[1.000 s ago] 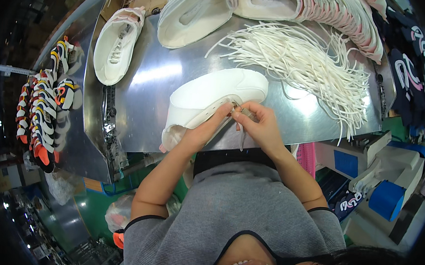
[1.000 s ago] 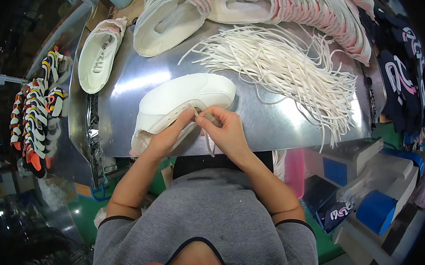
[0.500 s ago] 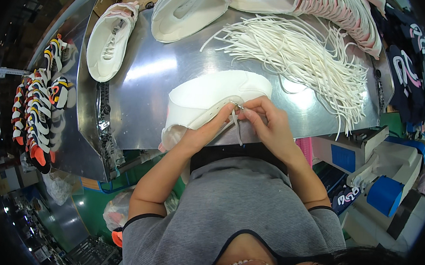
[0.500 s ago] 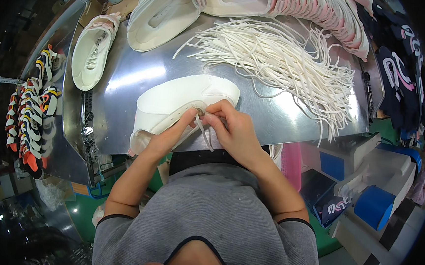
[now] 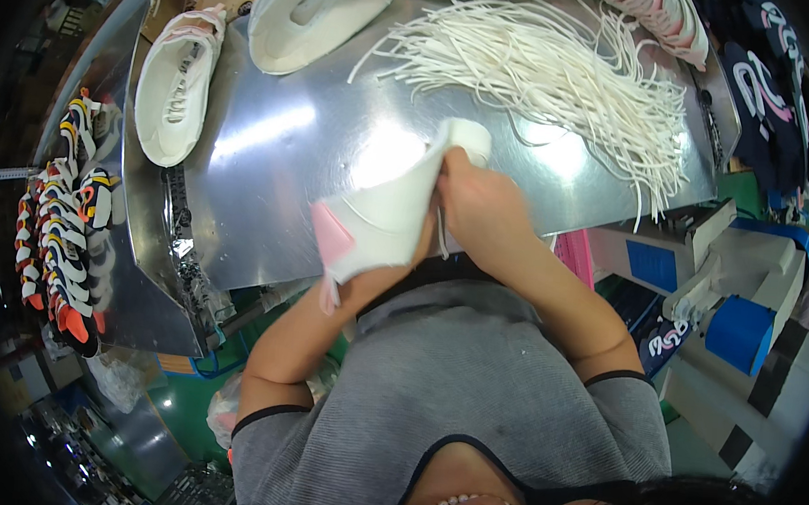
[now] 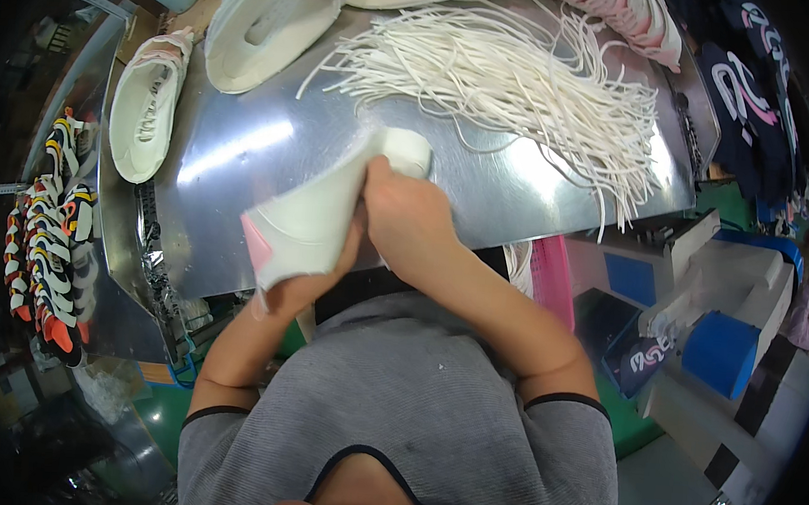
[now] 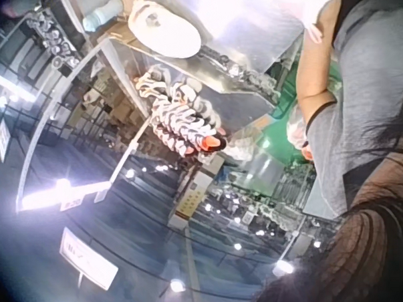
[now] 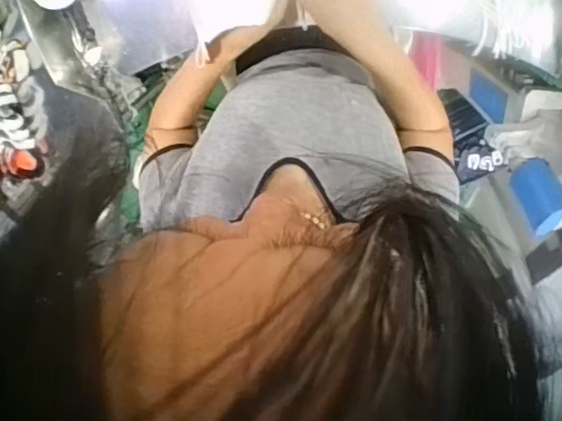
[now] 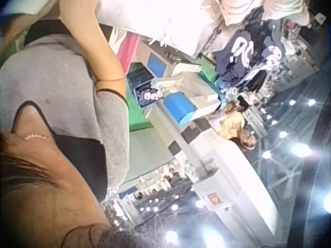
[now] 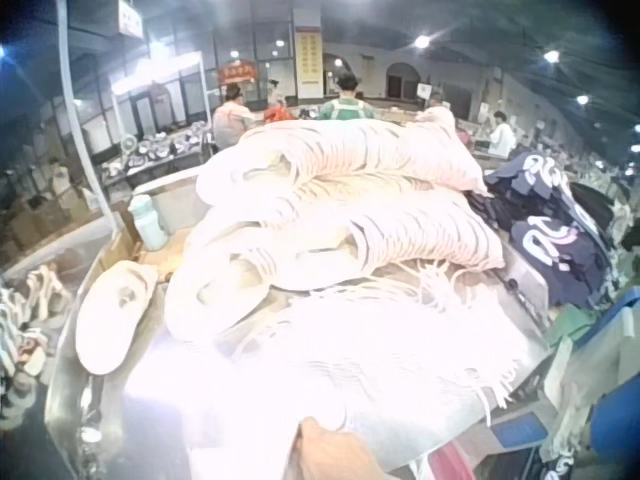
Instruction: The person laces a white shoe upper by hand, threading long white shoelaces through the eyelets one by one. The person works on one shoe at a time, pulling the laces through to even them out and finishing the lacing for each unit before picking up the next one from a stack of uppers.
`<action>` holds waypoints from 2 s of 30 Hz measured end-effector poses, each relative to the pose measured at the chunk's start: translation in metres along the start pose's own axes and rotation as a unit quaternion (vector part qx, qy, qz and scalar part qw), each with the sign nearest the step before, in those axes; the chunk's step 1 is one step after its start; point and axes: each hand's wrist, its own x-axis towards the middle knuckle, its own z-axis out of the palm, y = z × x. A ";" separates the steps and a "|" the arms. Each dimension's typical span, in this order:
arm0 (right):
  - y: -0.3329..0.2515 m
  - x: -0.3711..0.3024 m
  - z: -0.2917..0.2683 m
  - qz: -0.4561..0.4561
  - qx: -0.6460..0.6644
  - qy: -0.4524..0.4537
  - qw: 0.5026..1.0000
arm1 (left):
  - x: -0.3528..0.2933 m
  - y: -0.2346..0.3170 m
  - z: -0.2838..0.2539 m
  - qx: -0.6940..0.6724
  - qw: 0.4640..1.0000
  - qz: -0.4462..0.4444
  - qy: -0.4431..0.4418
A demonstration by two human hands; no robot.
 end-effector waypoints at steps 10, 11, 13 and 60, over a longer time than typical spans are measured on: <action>0.072 0.016 -0.029 0.051 0.175 -0.011 0.983 | 0.008 -0.033 -0.015 -0.490 0.777 -0.327 -0.220; 0.071 0.025 -0.019 0.099 0.286 -0.085 0.949 | 0.011 -0.029 -0.021 -0.413 0.836 -0.276 -0.232; 0.063 0.023 -0.020 0.187 0.387 -0.058 0.901 | -0.001 -0.032 -0.022 -0.313 0.898 -0.217 -0.219; 0.048 0.008 0.023 0.082 0.394 0.037 0.915 | 0.030 -0.011 0.008 -0.081 0.975 -0.132 -0.160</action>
